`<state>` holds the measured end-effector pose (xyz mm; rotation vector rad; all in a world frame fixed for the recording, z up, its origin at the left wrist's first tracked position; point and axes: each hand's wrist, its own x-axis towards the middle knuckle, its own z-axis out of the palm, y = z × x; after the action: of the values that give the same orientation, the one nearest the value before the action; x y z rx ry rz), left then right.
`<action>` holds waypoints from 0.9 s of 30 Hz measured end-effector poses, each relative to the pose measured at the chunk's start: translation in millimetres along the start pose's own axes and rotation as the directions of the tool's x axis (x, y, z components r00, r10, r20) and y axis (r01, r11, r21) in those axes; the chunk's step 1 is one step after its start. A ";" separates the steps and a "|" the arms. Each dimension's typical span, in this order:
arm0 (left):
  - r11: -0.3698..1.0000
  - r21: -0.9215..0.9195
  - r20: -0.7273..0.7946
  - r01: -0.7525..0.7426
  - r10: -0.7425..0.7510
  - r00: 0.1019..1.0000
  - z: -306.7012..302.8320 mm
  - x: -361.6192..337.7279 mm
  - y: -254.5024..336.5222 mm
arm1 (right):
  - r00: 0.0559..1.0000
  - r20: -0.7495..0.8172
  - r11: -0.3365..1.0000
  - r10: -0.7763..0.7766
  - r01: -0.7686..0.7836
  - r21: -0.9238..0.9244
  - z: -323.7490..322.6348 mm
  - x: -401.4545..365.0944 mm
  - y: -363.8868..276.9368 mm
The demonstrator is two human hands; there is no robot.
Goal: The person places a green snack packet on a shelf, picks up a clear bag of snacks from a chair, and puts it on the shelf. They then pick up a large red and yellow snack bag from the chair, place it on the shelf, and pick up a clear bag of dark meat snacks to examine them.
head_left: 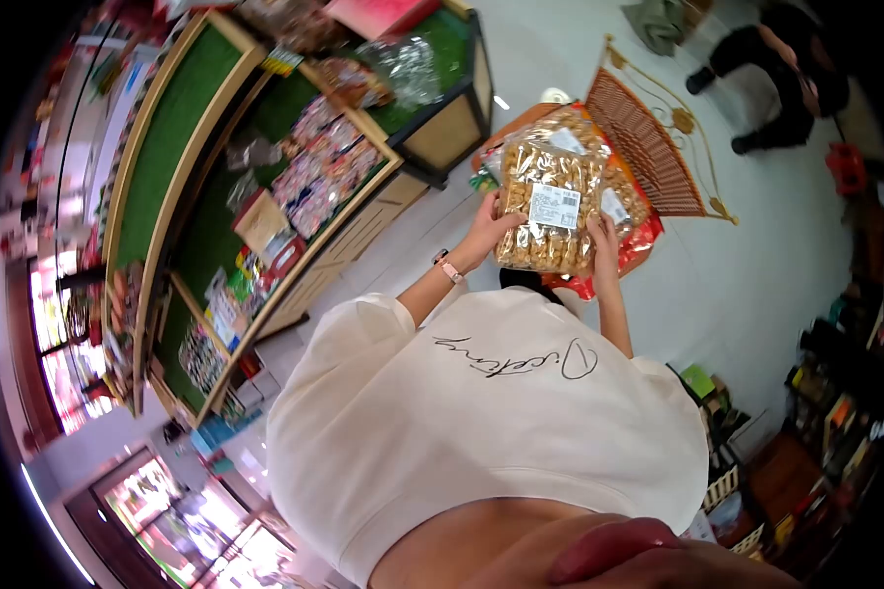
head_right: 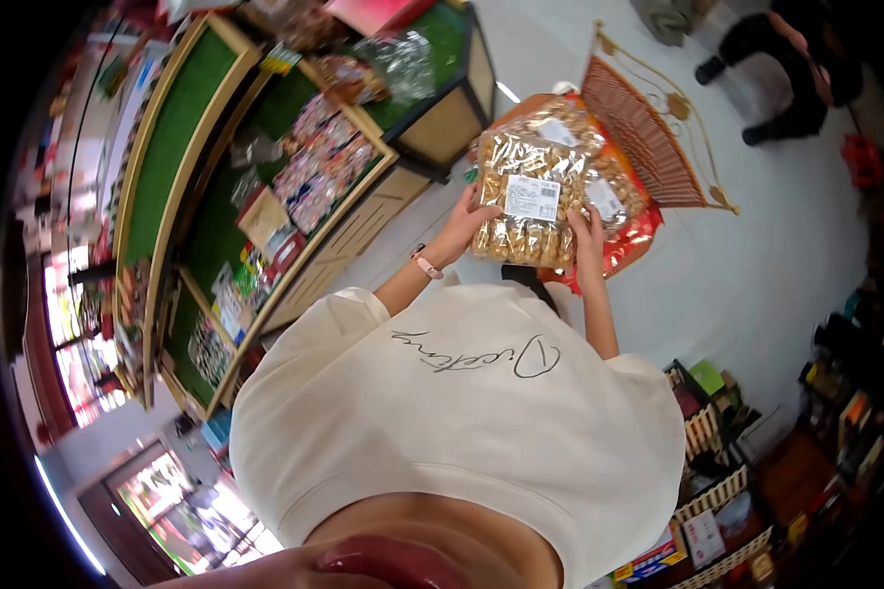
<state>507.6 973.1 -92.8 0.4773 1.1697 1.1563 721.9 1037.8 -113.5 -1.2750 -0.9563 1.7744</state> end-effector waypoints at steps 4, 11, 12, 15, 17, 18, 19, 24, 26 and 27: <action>0.960 -0.229 -0.229 -0.160 0.106 0.968 -55.3 -93.8 -6.5 | 0.974 0.155 0.984 0.164 -0.174 0.049 95.8 -42.1 -19.8; 0.857 -0.289 -0.532 -0.426 0.226 0.816 -106.8 -251.8 -22.2 | 0.793 0.566 0.973 0.226 -0.160 -0.164 212.9 -124.4 9.8; 0.844 -0.283 -0.576 -0.455 0.230 0.784 -109.2 -270.7 -27.4 | 0.765 0.591 0.967 0.255 -0.204 -0.154 221.8 -131.5 25.9; 0.823 -0.204 -0.668 -0.530 0.278 0.690 -119.4 -319.9 -49.1 | 0.636 0.708 0.951 0.305 -0.244 -0.191 244.7 -155.0 58.7; 0.812 -0.175 -0.724 -0.557 0.277 0.632 -122.6 -349.0 -59.0 | 0.581 0.734 0.935 0.352 -0.244 -0.256 260.9 -167.1 80.6; 0.775 -0.174 -0.753 -0.608 0.293 0.589 -124.5 -362.5 -67.1 | 0.549 0.754 0.933 0.361 -0.215 -0.290 272.2 -179.9 85.7; 0.758 -0.163 -0.783 -0.632 0.291 0.550 -126.4 -376.5 -76.6 | 0.518 0.771 0.929 0.370 -0.182 -0.323 281.7 -193.3 88.5; 0.700 -0.120 -0.881 -0.704 0.252 0.401 -142.5 -434.4 -100.9 | 0.420 0.800 0.899 0.429 -0.111 -0.424 330.2 -252.8 111.4; 0.668 -0.112 -0.911 -0.735 0.226 0.345 -148.9 -457.4 -102.5 | 0.334 0.832 0.895 0.442 -0.109 -0.432 348.4 -270.5 121.8; 0.651 -0.105 -0.923 -0.752 0.218 0.317 -153.5 -465.1 -103.3 | 0.322 0.837 0.895 0.443 -0.111 -0.431 356.3 -277.2 128.2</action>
<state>442.0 482.4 -19.3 -0.3001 1.4720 2.4266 425.9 683.2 -31.0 -0.4472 -1.7551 2.8225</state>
